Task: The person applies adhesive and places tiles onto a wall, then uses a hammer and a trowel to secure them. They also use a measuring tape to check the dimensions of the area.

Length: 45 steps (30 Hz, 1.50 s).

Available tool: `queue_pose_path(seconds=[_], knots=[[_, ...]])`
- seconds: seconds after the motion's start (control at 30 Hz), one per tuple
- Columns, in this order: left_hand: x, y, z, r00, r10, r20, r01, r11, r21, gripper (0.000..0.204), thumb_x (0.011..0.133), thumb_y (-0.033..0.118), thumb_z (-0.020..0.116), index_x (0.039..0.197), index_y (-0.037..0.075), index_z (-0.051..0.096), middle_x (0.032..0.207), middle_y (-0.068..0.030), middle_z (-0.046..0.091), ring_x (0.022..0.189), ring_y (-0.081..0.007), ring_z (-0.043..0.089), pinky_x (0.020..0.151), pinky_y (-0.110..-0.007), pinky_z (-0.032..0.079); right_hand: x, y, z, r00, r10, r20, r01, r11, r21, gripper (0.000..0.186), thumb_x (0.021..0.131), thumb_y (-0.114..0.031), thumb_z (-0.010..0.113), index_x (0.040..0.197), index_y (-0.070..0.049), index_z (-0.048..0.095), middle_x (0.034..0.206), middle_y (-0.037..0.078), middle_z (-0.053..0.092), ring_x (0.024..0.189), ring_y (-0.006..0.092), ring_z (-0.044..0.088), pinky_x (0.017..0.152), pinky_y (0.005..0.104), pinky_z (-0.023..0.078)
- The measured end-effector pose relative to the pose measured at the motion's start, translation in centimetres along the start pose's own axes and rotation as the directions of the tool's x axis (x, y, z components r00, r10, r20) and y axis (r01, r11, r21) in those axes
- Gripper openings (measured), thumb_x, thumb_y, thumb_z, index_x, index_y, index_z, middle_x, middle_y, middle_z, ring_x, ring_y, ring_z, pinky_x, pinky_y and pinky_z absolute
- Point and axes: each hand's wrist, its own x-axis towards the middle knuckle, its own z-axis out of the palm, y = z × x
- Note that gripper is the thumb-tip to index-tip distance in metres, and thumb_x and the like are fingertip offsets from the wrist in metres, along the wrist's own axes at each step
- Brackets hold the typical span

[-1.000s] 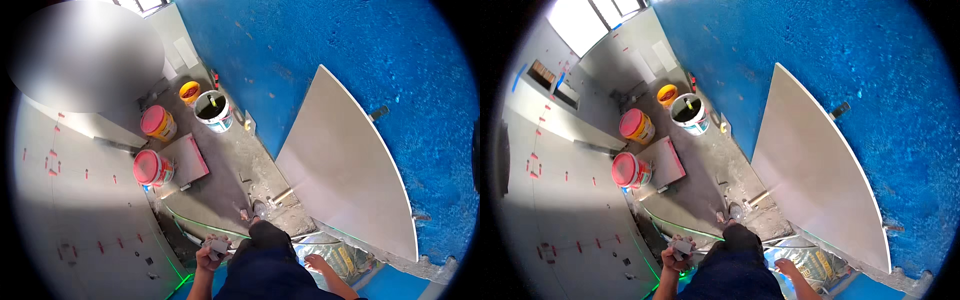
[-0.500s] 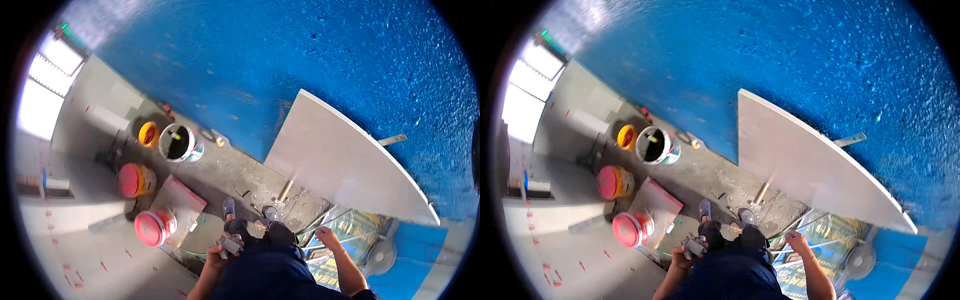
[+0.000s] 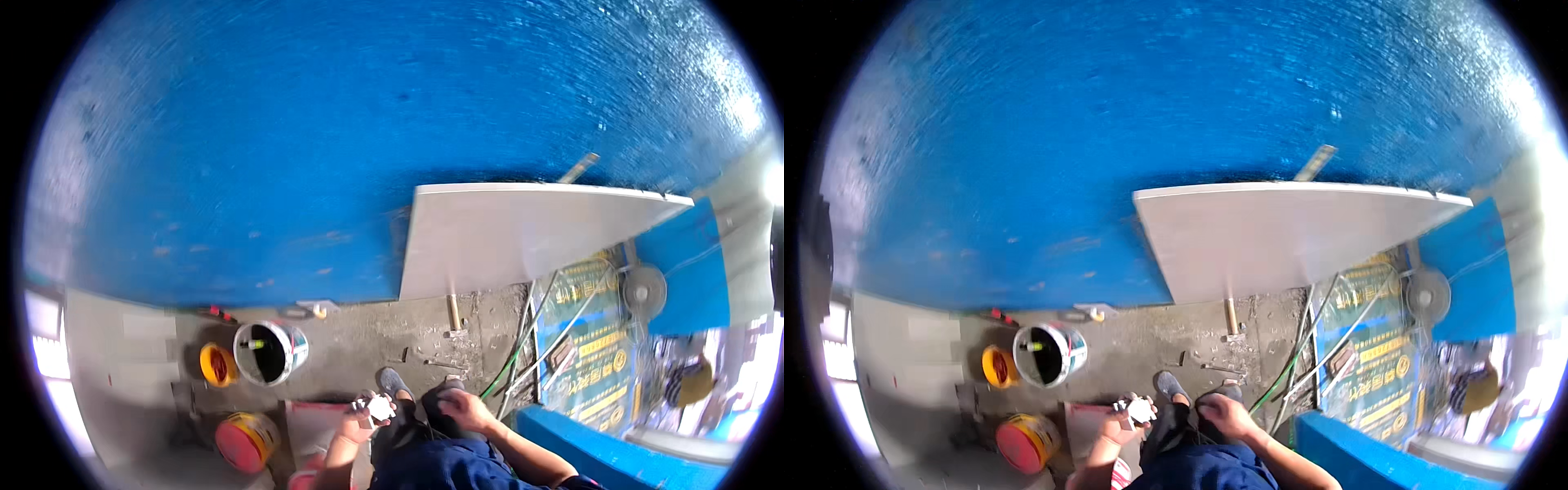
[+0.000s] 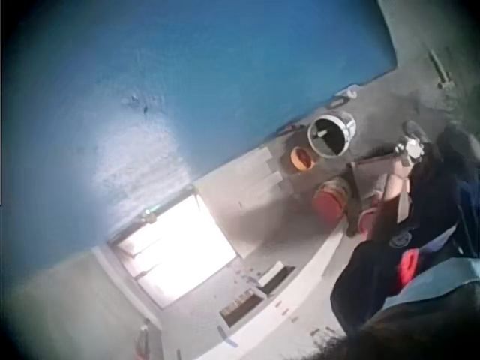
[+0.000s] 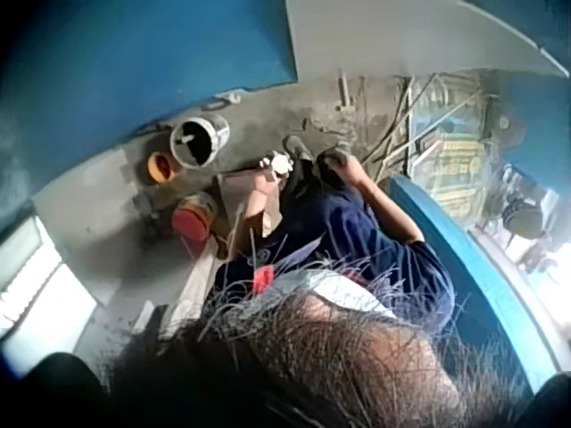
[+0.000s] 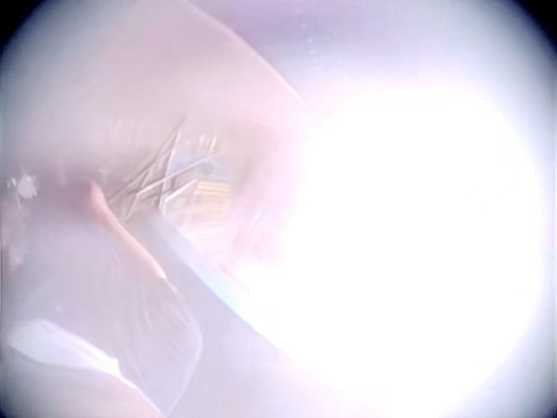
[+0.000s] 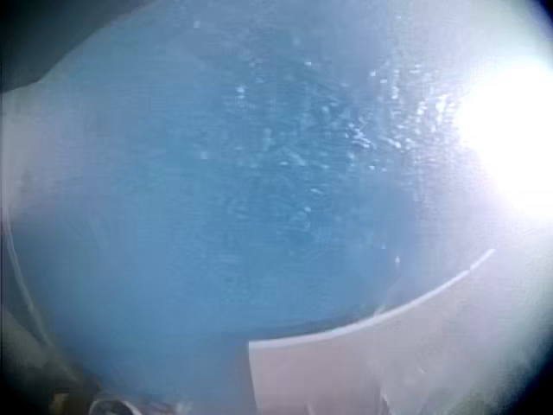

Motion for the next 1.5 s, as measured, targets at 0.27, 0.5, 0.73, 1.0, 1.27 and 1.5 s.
queue_pose_path(seconds=[0.27, 0.5, 0.73, 1.0, 1.27, 1.5], knots=[[10.5, -1.0, -7.3, 0.921, -0.34, -0.189, 0.368, 0.92, 0.139, 0.04, 0.08, 0.01, 0.072, 0.117, 0.012, 0.059, 0.118, -0.0093, 0.062, 0.11, -0.0291, 0.061, 0.088, -0.045, 0.054, 7.4, 0.9, 5.3, 0.999, -0.038, 0.037, 0.042, 0.989, -0.144, 0.068, 0.085, -0.041, 0.069, 0.137, -0.004, 0.045, 0.115, 0.029, 0.058, 0.103, 0.0441, 0.061, 0.089, 0.0483, 0.052], [24.4, -4.7, -21.1, 0.838, -0.488, -0.243, 0.545, 0.743, 0.388, 0.039, 0.087, 0.017, 0.068, 0.122, 0.014, 0.053, 0.118, -0.0099, 0.062, 0.11, -0.0303, 0.06, 0.09, -0.049, 0.053, 15.8, 16.8, 3.2, 0.997, -0.01, -0.08, 0.01, 1.0, -0.006, 0.06, 0.085, -0.034, 0.073, 0.131, -0.003, 0.048, 0.103, 0.023, 0.065, 0.104, 0.0397, 0.061, 0.088, 0.0469, 0.05], [36.9, -10.3, -39.8, 0.759, -0.587, -0.283, 0.651, 0.692, 0.312, 0.028, 0.093, 0.01, 0.063, 0.12, 0.012, 0.056, 0.116, -0.0068, 0.064, 0.11, -0.0232, 0.062, 0.092, -0.041, 0.052, 29.0, 37.6, 4.8, 0.979, 0.192, -0.063, -0.187, 0.979, 0.078, 0.068, 0.073, -0.044, 0.081, 0.118, -0.001, 0.056, 0.103, 0.023, 0.067, 0.097, 0.0371, 0.066, 0.083, 0.0442, 0.051], [46.6, -6.7, -51.8, 0.881, -0.305, -0.361, 0.471, 0.618, 0.629, 0.047, 0.097, 0.018, 0.06, 0.141, 0.015, 0.044, 0.132, -0.0071, 0.057, 0.119, -0.0252, 0.058, 0.098, -0.048, 0.05, 47.1, 48.8, 8.2, 0.991, 0.117, -0.065, -0.1, 0.97, 0.221, 0.061, 0.067, -0.03, 0.079, 0.117, 0.001, 0.061, 0.102, 0.021, 0.07, 0.092, 0.0312, 0.068, 0.083, 0.0391, 0.053], [50.3, -4.8, -52.0, 0.811, -0.224, -0.54, 0.584, 0.354, 0.731, 0.053, 0.099, 0.015, 0.06, 0.147, 0.015, 0.039, 0.132, -0.0031, 0.055, 0.116, -0.0209, 0.057, 0.096, -0.049, 0.052, 52.1, 53.5, 9.1, 0.949, 0.132, -0.285, -0.12, 0.991, 0.061, 0.045, 0.082, -0.025, 0.068, 0.119, -0.001, 0.062, 0.109, 0.023, 0.069, 0.101, 0.0389, 0.066, 0.089, 0.0448, 0.052], [50.0, -3.9, -53.0, 0.841, -0.195, -0.505, 0.523, 0.53, 0.667, 0.042, 0.104, 0.025, 0.051, 0.141, 0.007, 0.045, 0.131, -0.0098, 0.058, 0.118, -0.0285, 0.058, 0.096, -0.047, 0.051, 51.7, 53.6, 3.8, 0.966, 0.102, -0.239, -0.176, 0.934, -0.312, 0.025, 0.084, -0.016, 0.061, 0.105, -0.002, 0.066, 0.099, 0.023, 0.069, 0.097, 0.0408, 0.065, 0.085, 0.048, 0.052]])
